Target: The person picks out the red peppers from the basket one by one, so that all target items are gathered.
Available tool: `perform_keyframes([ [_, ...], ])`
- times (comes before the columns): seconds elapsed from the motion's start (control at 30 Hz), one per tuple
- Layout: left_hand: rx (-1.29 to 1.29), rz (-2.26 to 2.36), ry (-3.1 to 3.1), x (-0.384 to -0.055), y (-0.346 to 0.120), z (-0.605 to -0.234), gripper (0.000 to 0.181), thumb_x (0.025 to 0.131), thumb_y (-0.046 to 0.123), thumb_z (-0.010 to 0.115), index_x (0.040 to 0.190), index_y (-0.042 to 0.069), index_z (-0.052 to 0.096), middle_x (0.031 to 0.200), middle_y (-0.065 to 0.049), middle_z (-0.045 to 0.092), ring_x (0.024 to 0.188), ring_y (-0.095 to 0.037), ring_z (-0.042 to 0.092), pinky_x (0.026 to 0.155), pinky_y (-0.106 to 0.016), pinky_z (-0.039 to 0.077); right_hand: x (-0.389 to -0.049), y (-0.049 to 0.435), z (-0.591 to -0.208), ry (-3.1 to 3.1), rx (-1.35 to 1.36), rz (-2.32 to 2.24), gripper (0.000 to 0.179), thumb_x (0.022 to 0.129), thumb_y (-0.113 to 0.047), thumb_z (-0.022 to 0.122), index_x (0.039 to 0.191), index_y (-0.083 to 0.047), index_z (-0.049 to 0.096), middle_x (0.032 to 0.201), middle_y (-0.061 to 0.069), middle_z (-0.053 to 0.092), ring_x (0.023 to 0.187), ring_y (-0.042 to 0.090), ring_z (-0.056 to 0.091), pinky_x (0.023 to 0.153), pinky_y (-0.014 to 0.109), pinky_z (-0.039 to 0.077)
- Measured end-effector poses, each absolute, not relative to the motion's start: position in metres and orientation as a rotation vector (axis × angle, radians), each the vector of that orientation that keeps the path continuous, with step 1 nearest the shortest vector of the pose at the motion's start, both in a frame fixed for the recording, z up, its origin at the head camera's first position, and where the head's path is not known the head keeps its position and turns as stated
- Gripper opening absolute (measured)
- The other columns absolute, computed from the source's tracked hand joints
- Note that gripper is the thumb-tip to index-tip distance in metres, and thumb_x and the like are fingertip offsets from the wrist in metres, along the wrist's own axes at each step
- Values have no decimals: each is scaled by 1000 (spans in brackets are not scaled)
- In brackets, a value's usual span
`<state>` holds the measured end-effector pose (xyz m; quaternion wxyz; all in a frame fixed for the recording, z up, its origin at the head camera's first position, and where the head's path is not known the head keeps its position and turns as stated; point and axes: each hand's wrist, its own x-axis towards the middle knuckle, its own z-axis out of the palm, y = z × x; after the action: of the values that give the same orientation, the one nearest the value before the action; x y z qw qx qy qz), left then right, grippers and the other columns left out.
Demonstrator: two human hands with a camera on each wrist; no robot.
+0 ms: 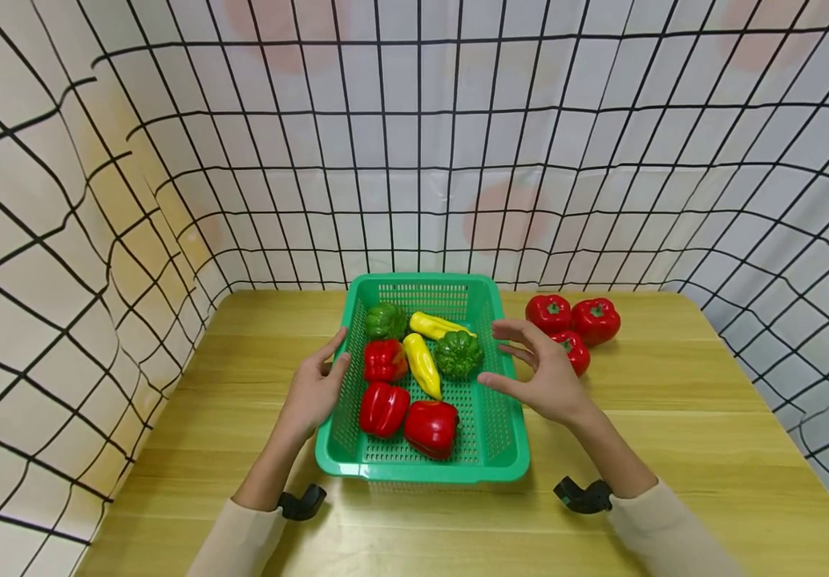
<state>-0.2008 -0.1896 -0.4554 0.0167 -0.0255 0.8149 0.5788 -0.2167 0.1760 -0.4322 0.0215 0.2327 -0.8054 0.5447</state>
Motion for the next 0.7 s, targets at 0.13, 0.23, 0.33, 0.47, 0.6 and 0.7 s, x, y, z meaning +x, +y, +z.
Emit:
perform_keyframes([
  [0.13, -84, 1791, 2538, -201, -190, -456, 50, 108, 36, 52, 156, 43, 41, 97, -27, 70, 74, -33, 72, 62, -43, 63, -215, 160, -434, -2507, 780, 1687, 73, 83, -18, 88, 146, -14, 51, 144, 13, 56, 133, 38, 55, 110, 45, 49],
  [0.23, -89, 1787, 2543, -201, -189, -456, 50, 108, 37, 52, 156, 43, 41, 95, -26, 69, 73, -32, 72, 62, -42, 63, -215, 148, -434, -2494, 854, 1696, 74, 82, -17, 89, 145, -11, 52, 144, 18, 55, 131, 39, 56, 108, 49, 50],
  [0.33, -81, 1789, 2542, -201, -189, -456, 50, 108, 37, 52, 156, 43, 40, 96, -26, 70, 73, -32, 72, 62, -42, 63, -214, 138, -433, -2494, 931, 1686, 73, 81, -18, 90, 143, -10, 53, 145, 16, 55, 130, 40, 56, 106, 52, 52],
  [0.47, -74, 1801, 2538, -202, -189, -456, 50, 108, 37, 52, 157, 42, 41, 100, -26, 71, 75, -32, 73, 62, -42, 63, -213, 125, -429, -2532, 1005, 1672, 72, 81, -22, 90, 142, -15, 54, 144, 6, 56, 131, 40, 56, 106, 50, 53],
  [0.6, -79, 1804, 2541, -202, -189, -456, 50, 109, 37, 51, 157, 42, 40, 96, -26, 71, 73, -33, 73, 61, -42, 63, -213, 114, -428, -2587, 1042, 1660, 73, 81, -26, 90, 143, -16, 53, 142, 4, 57, 132, 38, 57, 106, 49, 53],
  [0.7, -81, 1801, 2546, -202, -189, -455, 50, 109, 36, 51, 157, 41, 40, 94, -26, 71, 72, -33, 72, 61, -42, 63, -214, 107, -428, -2630, 1074, 1629, 74, 82, -30, 89, 144, -14, 53, 143, 7, 57, 131, 37, 57, 106, 51, 53],
])
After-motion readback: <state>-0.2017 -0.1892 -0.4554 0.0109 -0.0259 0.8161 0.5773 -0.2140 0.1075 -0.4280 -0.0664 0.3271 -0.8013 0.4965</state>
